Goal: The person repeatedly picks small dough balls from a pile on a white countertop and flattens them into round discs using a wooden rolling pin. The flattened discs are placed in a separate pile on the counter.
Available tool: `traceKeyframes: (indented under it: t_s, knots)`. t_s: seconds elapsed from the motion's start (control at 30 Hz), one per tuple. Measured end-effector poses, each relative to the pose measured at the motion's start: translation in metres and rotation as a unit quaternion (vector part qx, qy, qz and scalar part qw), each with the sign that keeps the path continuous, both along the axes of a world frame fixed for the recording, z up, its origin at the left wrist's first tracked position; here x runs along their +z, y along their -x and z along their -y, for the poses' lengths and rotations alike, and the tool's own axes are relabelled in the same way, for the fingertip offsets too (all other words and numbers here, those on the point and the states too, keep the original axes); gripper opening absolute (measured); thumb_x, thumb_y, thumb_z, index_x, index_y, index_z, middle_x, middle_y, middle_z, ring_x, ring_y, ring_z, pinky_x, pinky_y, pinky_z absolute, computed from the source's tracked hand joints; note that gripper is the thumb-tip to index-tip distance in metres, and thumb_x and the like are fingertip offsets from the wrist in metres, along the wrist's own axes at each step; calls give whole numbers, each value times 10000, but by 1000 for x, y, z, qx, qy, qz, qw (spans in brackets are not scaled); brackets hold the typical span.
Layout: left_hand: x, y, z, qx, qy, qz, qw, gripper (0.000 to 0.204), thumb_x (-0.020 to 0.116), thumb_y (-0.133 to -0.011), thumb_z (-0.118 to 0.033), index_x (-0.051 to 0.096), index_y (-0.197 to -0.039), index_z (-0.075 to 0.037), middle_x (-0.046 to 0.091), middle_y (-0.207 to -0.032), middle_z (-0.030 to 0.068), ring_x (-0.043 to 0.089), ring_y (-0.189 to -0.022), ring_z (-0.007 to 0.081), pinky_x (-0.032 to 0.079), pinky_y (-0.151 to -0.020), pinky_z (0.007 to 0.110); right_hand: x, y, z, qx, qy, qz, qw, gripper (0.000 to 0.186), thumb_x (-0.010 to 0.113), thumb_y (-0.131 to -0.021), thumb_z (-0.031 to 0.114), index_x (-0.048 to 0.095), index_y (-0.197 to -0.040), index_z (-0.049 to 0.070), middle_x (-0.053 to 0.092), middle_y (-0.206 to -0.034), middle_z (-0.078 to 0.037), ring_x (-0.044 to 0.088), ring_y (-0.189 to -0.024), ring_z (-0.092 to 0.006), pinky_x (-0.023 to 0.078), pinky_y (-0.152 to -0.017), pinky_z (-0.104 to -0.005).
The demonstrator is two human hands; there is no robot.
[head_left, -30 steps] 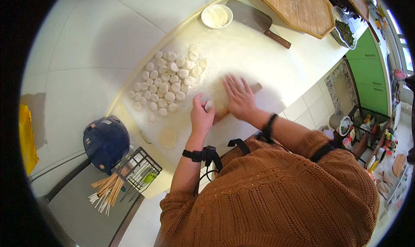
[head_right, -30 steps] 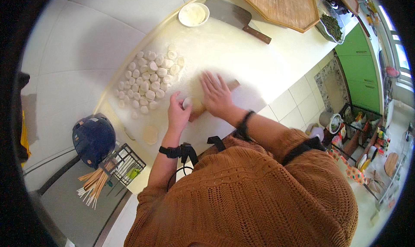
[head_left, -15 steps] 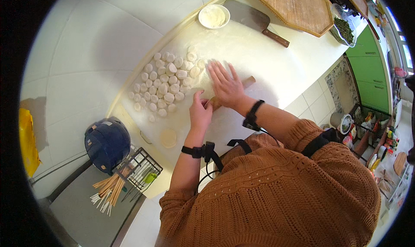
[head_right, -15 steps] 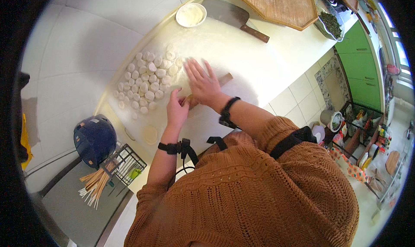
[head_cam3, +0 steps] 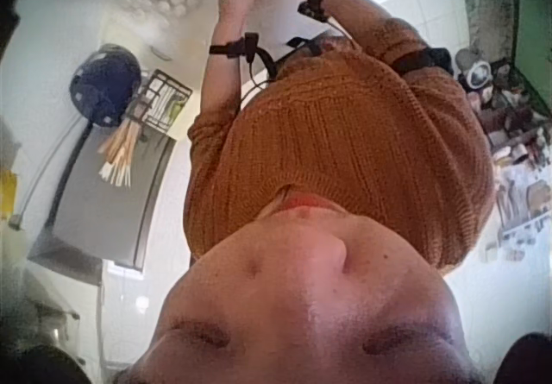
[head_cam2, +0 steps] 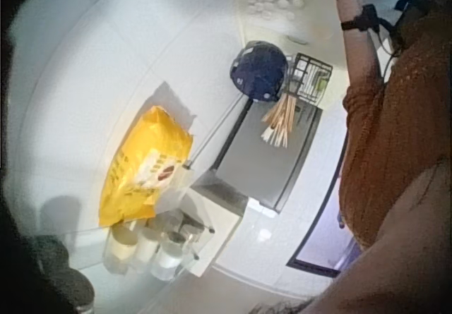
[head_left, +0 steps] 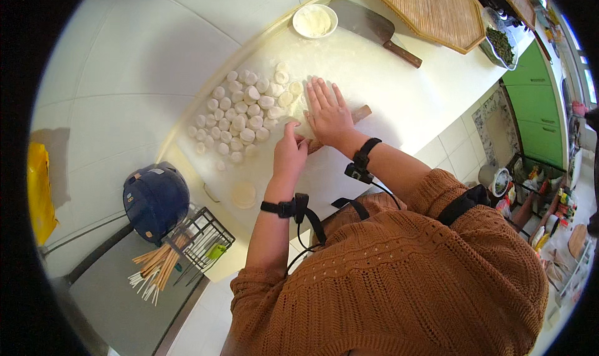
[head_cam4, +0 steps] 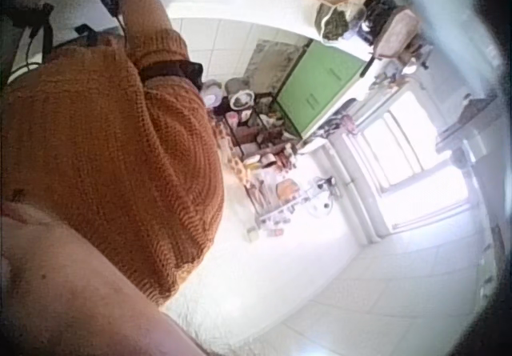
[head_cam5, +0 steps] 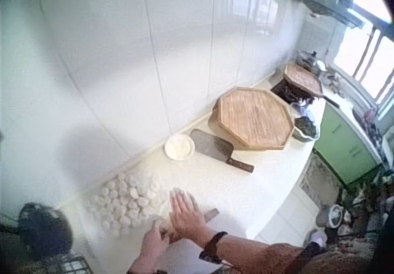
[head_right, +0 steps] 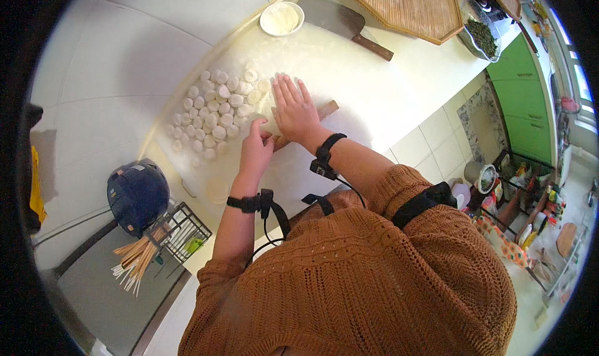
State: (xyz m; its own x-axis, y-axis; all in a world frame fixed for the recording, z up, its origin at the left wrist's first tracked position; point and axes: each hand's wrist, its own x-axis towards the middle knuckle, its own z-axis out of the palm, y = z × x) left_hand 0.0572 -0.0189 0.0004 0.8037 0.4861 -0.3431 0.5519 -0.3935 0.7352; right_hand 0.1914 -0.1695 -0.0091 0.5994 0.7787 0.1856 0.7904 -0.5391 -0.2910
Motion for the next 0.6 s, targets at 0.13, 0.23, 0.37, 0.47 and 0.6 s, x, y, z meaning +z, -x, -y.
traceKeyframes:
  t_s: [0.13, 0.23, 0.37, 0.47, 0.6]
  knots:
    - [-2, 4, -3, 26, 12, 47, 998, 501, 748, -979, -22, 559, -1435, -111, 793, -1009, 156, 777, -894, 314, 606, -827, 433, 7, 15, 37, 31, 19, -46, 998, 776, 587, -1022, 344, 388, -1664, -44, 388, -1753, -191, 300, -1663, -324, 149, -1360, -554]
    - [-12, 18, 15, 234, 86, 117, 961, 518, 747, -972, -28, 566, -1449, -117, 793, -1005, 159, 773, -890, 330, 597, -842, 441, 10, 30, 73, 46, 61, -70, 995, 760, 574, -1033, 327, 379, -1671, -38, 377, -1761, -191, 293, -1668, -328, 144, -1357, -571]
    - [-9, 21, 20, 161, 35, 35, 986, 533, 748, -967, -24, 557, -1461, -81, 788, -1024, 165, 768, -894, 305, 593, -853, 391, 0, 6, 27, 27, 60, 47, 997, 764, 536, -1066, 356, 340, -1695, -32, 356, -1771, -200, 296, -1663, -336, 123, -1359, -575]
    - [-5, 4, 2, -9, -97, 6, 995, 576, 721, -971, -3, 505, -1505, -23, 788, -1026, 169, 765, -915, 277, 589, -852, 362, -2, -11, -11, 16, -26, 20, 999, 765, 534, -1052, 336, 339, -1693, -34, 344, -1777, -201, 297, -1662, -337, 124, -1356, -586]
    - [-15, 9, -6, 50, 55, 53, 996, 643, 747, -956, 11, 492, -1545, -34, 779, -1027, 160, 752, -900, 245, 594, -835, 365, 13, 12, 37, 14, 152, -73, 986, 742, 530, -1058, 297, 341, -1690, -42, 323, -1785, -209, 243, -1687, -331, 113, -1367, -574]
